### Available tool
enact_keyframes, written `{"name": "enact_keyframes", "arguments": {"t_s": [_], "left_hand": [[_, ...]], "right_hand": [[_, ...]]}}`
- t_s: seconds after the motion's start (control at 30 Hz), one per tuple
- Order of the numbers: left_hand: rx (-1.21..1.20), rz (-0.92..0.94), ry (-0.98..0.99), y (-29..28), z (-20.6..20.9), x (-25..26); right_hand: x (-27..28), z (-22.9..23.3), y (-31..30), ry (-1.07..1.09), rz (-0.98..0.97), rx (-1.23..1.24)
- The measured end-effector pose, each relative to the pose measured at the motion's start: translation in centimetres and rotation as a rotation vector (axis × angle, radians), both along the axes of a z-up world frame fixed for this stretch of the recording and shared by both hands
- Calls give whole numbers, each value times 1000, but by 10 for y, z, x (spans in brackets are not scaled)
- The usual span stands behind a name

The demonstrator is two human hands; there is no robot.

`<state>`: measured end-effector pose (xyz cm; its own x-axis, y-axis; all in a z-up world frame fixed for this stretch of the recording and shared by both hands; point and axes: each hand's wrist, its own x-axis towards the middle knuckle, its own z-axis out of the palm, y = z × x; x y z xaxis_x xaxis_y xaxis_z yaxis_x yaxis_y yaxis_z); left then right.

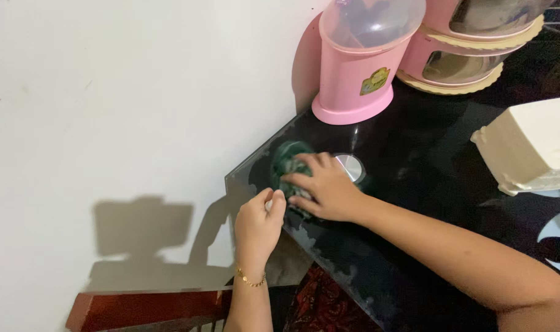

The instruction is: The person cleans a black glass table by spraying a cleaning solution and wiping with a green cloth. They move a pink container and a white tissue box aside to clean underneath, then return them to their original positions. The person also wipes the decorative white pattern on the table surface.

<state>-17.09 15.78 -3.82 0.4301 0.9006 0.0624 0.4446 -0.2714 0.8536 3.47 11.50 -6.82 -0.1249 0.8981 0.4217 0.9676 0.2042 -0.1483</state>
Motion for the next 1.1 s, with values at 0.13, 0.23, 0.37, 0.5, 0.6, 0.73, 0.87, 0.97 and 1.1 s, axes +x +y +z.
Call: {"name": "enact_keyframes", "arguments": {"t_s": [0.13,0.23,0.37,0.5,0.6,0.73,0.87,0.97,1.1], "left_hand": [[-108,42,27,-3,1,-16],[-186,127,-40,-2,3,-27],[-211,125,-201,-1,2,-43],[-212,68,-263,0,-2,-48],[-268,74,-151,-5,-4,-41],[-283,-17,-187,-18,1,-28],[-280,-60,-186,-25,5,-16],[-257,-102,-151,-26,7,-12],[-261,-109,-127,-32,7,-12]], "right_hand": [[7,8,44,24,-175,122],[-19,14,68,-19,-422,113],[-74,-4,40,-29,106,-5],[-28,4,10,92,441,-35],[34,31,0,12,132,-7],[19,46,-55,-44,-143,-89],[-25,35,-142,128,415,-211],[7,36,-164,166,385,-197],[73,49,-125,-103,-247,-90]]}}
